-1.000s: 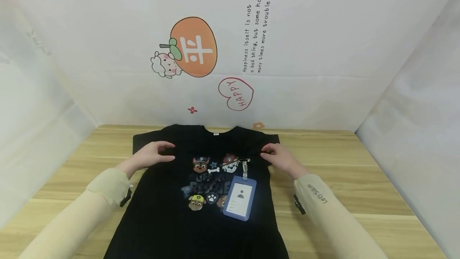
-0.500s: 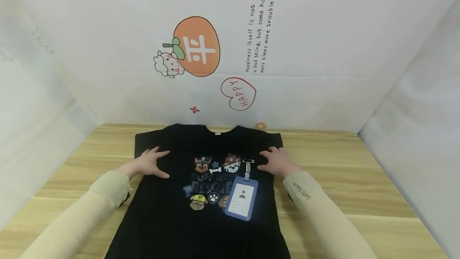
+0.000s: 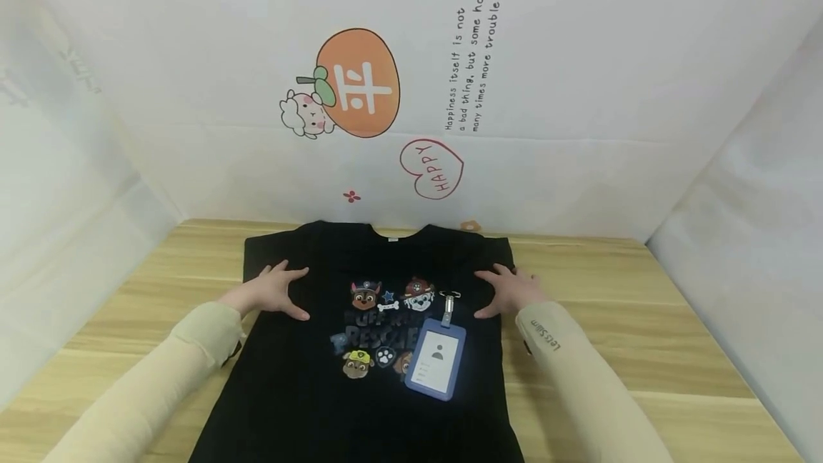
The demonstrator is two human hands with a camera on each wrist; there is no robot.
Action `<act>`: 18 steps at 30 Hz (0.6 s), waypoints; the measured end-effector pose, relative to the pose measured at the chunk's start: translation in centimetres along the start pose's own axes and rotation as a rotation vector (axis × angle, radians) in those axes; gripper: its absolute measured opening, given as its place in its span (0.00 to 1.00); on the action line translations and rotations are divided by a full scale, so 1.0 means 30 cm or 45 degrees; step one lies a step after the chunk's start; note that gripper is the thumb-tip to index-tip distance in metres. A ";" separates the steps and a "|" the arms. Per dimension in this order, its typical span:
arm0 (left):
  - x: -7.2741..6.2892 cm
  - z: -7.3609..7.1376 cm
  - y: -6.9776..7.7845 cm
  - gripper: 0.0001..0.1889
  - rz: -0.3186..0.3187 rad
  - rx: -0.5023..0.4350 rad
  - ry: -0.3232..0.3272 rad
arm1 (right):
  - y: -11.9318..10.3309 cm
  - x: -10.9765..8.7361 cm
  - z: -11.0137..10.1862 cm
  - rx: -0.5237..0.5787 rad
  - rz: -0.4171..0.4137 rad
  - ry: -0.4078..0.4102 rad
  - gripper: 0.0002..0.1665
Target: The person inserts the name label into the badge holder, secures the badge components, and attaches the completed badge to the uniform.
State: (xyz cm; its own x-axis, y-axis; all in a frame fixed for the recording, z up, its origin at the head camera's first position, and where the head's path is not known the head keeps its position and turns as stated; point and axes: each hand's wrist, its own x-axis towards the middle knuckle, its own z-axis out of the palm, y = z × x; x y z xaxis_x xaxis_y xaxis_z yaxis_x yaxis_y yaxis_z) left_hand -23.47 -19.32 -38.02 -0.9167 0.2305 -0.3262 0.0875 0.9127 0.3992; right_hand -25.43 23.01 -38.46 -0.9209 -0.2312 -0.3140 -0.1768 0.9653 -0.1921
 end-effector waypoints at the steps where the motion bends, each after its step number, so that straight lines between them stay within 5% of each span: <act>1: 0.004 -0.003 0.002 0.49 0.002 0.004 0.003 | 0.008 -0.003 -0.004 0.004 0.009 -0.009 0.52; 18: 0.044 -0.020 -0.024 0.49 -0.004 -0.023 -0.031 | 0.097 -0.002 -0.015 0.098 0.125 -0.027 0.63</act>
State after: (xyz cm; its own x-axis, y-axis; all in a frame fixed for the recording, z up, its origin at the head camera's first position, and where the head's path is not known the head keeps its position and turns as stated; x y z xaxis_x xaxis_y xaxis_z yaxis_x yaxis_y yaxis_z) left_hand -24.98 -19.86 -38.23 -0.9071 0.2364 -0.3482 0.0778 0.9073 0.4133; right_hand -26.04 25.88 -38.57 -0.9248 -0.1394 -0.3539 -0.0583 0.9714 -0.2301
